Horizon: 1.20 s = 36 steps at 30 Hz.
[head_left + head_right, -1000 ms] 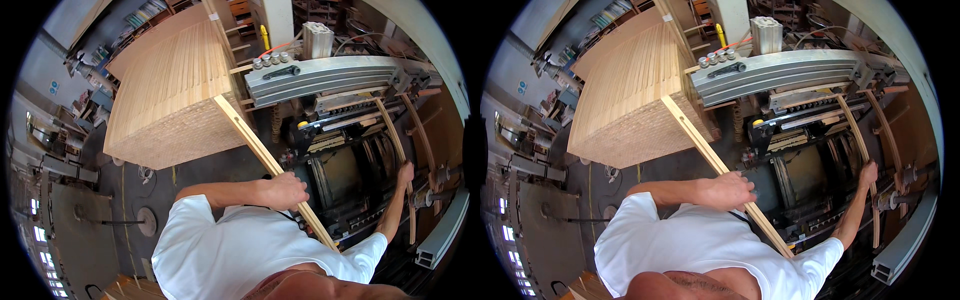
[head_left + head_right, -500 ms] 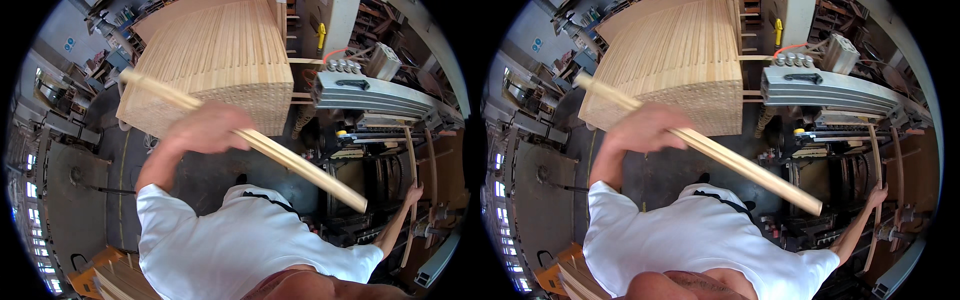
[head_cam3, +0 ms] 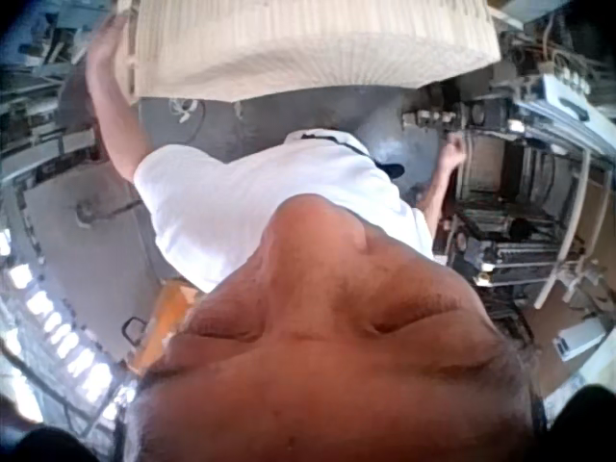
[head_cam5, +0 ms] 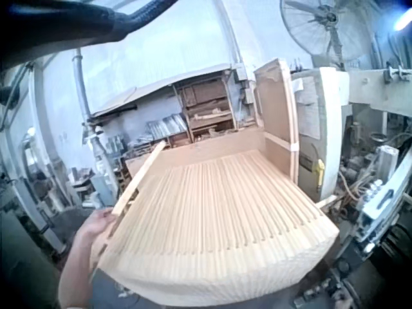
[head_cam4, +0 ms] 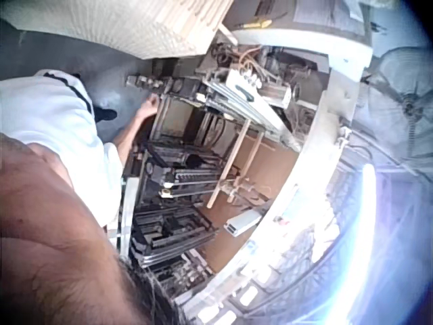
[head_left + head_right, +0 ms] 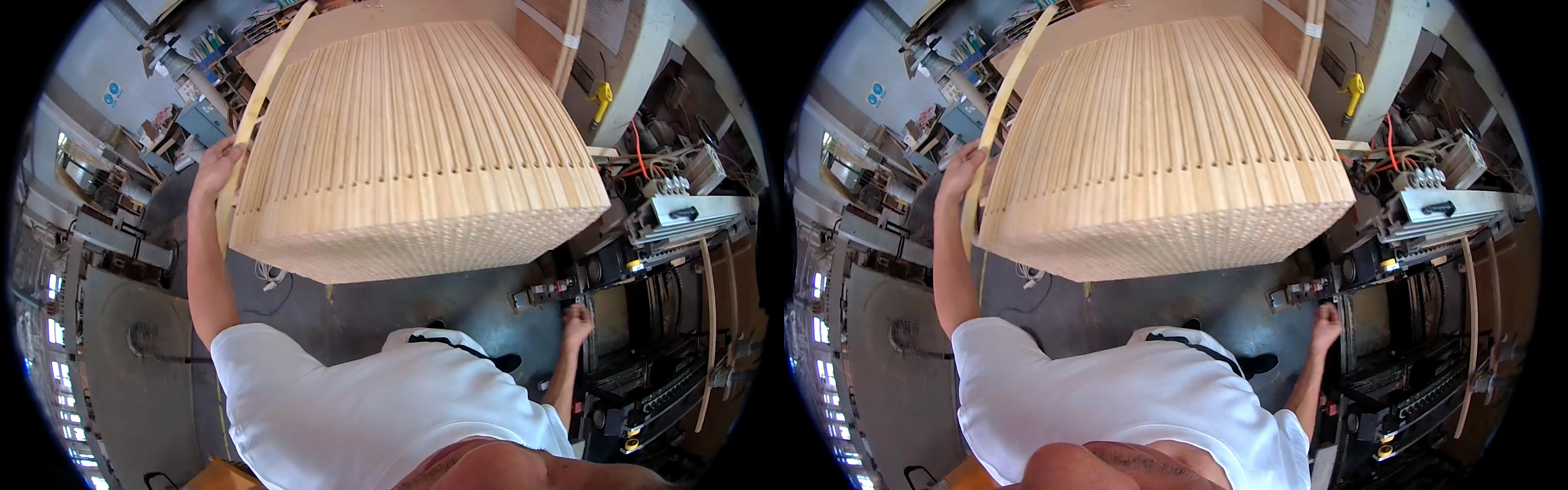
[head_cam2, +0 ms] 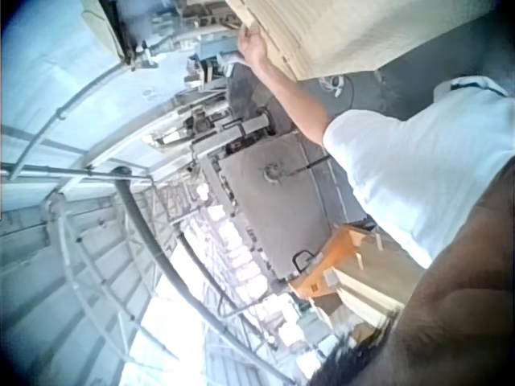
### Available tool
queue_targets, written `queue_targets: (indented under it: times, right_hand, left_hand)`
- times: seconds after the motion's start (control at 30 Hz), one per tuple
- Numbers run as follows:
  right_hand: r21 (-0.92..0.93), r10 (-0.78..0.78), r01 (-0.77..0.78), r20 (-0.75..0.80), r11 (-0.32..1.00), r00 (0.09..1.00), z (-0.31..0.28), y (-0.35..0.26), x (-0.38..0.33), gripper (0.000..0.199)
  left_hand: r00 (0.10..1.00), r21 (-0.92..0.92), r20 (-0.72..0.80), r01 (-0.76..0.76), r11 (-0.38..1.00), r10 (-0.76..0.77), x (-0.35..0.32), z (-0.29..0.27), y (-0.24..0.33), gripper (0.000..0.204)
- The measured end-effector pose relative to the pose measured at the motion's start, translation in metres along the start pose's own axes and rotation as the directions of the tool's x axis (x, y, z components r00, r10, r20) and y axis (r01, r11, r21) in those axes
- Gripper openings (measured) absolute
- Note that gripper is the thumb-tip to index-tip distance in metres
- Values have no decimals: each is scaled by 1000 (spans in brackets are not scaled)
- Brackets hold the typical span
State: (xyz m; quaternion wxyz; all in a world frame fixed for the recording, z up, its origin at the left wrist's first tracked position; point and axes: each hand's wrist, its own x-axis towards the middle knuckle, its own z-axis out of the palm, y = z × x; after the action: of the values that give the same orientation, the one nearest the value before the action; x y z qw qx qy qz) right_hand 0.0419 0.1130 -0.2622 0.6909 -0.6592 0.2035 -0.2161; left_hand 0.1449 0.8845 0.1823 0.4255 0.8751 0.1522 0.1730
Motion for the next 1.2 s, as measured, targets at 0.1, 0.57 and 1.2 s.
queue_targets:
  times: [0.1,0.57,1.2]
  right_hand:
    - [-167,204,-176,167,970,965,59,28,-62,4]
    - [-114,704,-734,-220,669,676,-6,37,-220,12]
    - [-872,-249,198,91,448,964,17,-294,-277,37]
  left_hand:
    - [997,233,-46,65,970,-56,66,2,-48,37]
    - [997,344,-12,78,936,-79,196,79,-114,53]
    - [368,-177,-28,-917,358,929,11,261,313,30]
